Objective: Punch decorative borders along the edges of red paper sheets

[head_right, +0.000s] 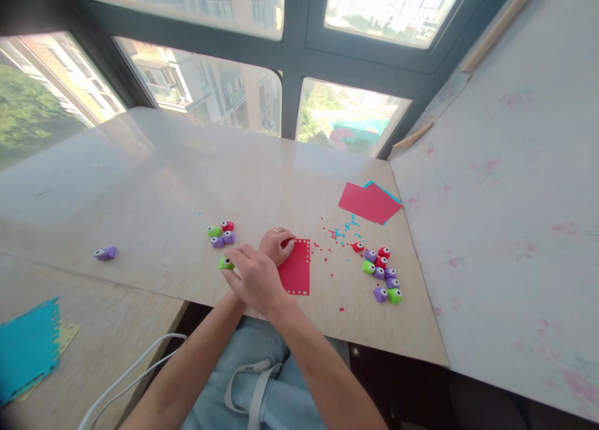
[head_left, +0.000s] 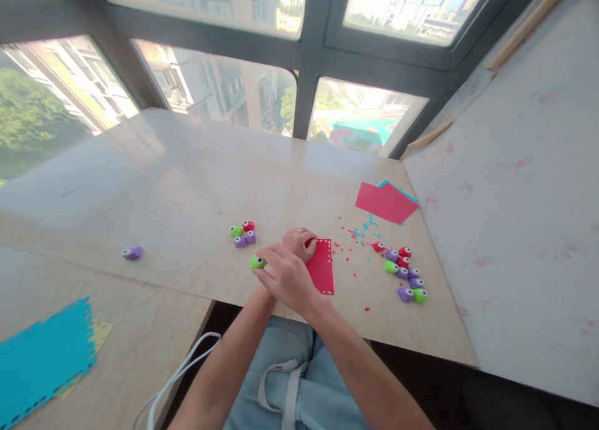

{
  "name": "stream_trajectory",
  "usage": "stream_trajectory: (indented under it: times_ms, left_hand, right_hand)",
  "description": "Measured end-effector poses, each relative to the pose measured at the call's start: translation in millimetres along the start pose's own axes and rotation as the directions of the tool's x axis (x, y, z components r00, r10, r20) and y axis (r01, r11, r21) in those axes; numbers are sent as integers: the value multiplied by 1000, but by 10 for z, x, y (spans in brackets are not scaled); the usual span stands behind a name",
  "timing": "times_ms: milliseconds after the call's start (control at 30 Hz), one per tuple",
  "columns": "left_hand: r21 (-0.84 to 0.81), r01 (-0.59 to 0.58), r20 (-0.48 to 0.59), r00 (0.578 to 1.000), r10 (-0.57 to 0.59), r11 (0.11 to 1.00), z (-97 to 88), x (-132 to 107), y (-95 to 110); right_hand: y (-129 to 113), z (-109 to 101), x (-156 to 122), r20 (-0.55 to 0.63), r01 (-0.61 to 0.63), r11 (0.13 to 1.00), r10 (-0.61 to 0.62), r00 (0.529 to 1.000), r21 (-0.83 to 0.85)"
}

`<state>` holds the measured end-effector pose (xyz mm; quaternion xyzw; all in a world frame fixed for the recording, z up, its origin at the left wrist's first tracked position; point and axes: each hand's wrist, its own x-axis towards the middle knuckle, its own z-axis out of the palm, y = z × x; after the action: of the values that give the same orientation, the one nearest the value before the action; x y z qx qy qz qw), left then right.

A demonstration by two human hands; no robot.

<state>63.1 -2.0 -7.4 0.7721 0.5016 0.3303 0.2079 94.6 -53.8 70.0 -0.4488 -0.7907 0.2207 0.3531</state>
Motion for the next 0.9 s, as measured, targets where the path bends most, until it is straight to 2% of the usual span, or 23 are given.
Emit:
stream_trajectory:
  times_ms: [133, 300, 600, 700, 800, 900]
  left_hand:
    - [-12, -12, 6, 1000, 12, 1000, 5, -3, 0]
    - [-48, -44, 37, 998, 46, 998, 54, 216, -112]
    - [-77, -33, 4, 999, 33, 996, 36, 219, -107]
    - [-81, -30, 3, 1000, 31, 996, 24, 218, -109]
    - [-79, -36, 14, 999, 37, 996, 20, 220, -120]
    - [-71, -38, 25, 999, 39, 997, 26, 231, -122]
  right_hand:
    - [-9, 190, 216, 256, -15, 967, 83, 963, -256]
    - [-6, 356, 293, 365, -34, 921, 188, 912, -388]
    - [57, 476, 378, 343, -90, 894, 260, 903, -440]
    - [77, 527, 418, 297, -138, 893, 283, 912, -428]
    - [84, 552, 429, 227, -191, 909, 289, 930, -371]
    - [79, 519, 392, 152, -218, 945, 259, 954, -245]
